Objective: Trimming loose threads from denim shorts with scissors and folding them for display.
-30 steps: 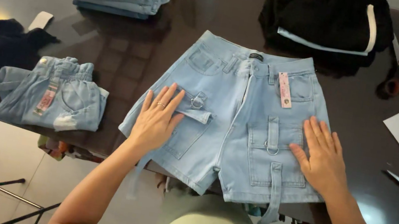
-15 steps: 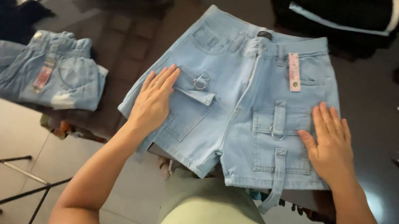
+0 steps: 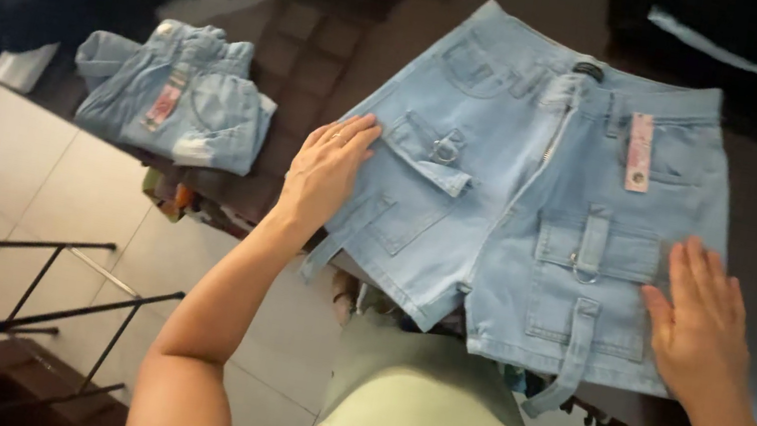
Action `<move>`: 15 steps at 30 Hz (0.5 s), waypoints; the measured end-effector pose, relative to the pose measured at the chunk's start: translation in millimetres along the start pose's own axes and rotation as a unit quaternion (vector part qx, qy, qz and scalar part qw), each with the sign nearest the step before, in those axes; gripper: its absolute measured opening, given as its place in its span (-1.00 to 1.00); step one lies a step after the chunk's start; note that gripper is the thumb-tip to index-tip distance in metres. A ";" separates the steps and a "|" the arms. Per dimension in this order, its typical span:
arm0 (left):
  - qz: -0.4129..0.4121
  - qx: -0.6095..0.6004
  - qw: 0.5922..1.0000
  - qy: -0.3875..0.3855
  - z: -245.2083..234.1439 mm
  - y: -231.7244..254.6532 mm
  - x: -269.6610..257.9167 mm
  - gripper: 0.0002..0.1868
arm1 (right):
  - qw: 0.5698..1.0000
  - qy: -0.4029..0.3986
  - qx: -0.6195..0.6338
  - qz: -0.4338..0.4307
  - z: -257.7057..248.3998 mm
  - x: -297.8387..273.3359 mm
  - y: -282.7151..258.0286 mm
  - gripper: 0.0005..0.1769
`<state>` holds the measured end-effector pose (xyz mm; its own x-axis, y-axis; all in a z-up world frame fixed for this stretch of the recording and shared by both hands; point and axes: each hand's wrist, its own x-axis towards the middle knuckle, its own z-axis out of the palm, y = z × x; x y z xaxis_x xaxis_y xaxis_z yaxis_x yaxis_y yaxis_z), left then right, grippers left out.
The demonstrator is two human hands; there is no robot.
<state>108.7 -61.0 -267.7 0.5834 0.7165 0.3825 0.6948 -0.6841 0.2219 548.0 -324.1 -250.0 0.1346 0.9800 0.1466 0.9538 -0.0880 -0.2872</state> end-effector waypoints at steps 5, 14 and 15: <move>-0.040 0.024 0.999 -0.017 -18.1 -1.3 -8.1 -0.50 | 0.999 -0.025 0.015 0.018 -3.2 0.2 -6.7 -0.26; 0.179 -0.215 0.959 0.049 -28.5 107.2 46.3 -0.73 | 0.999 0.031 0.008 -0.024 -6.2 -5.7 -6.1 -0.32; 0.221 -0.199 0.955 -0.007 -24.3 120.7 50.6 -0.63 | 0.998 0.045 -0.003 -0.040 -5.1 -7.5 -3.9 -0.36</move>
<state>211.8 -110.6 -199.8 0.7905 0.3452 0.5060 0.1656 -0.9157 0.3661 544.6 -332.0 -245.1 0.0808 0.9638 0.2539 0.9640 -0.0108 -0.2658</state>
